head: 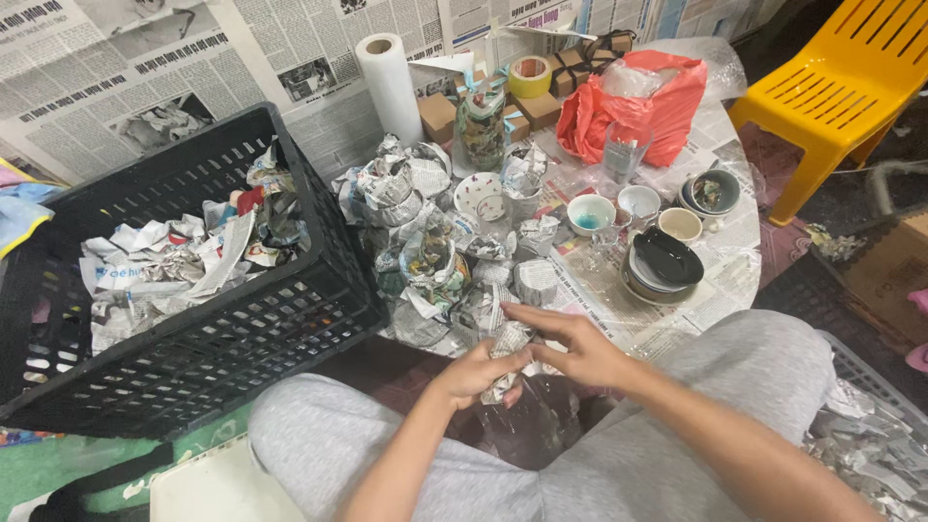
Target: The person sits on the floor and wraps small ceramic items, including cups and bowls, with newspaper. They fold the newspaper around each item and place the wrapped pieces on a nearby table.
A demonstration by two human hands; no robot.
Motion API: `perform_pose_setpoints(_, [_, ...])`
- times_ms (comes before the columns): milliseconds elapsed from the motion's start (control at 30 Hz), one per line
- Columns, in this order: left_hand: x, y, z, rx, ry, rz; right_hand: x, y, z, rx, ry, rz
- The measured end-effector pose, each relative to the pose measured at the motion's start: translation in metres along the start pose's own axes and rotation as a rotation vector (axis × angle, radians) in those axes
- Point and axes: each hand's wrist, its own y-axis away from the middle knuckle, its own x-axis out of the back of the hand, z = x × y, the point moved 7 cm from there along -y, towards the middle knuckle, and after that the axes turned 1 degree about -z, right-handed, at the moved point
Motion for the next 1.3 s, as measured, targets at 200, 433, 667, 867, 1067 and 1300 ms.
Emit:
perform_pose_setpoints(200, [-0.007, 0.005, 0.013, -0.159, -0.131, 0.047, 0.004, 0.006, -0.006, 0.143, 0.054, 0.104])
perform_pose_setpoints(433, [-0.014, 0.007, 0.014, -0.149, -0.137, -0.006, 0.004, 0.0, 0.007, 0.032, -0.052, 0.077])
perform_pose_setpoints(667, [-0.006, 0.006, 0.008, -0.13, -0.185, 0.007, -0.004, 0.0, 0.022, -0.008, -0.101, -0.035])
perform_pose_setpoints(867, [-0.004, 0.002, 0.006, -0.135, -0.323, 0.113, -0.004, -0.002, 0.043, -0.059, -0.223, -0.044])
perform_pose_setpoints(1067, [-0.025, 0.012, 0.025, -0.324, -0.454, 0.066, -0.009, 0.005, 0.076, -0.434, -0.49, -0.015])
perform_pose_setpoints(1300, [-0.002, 0.007, 0.02, -0.172, -0.728, 0.444, 0.0, 0.005, 0.073, -0.513, -0.296, 0.079])
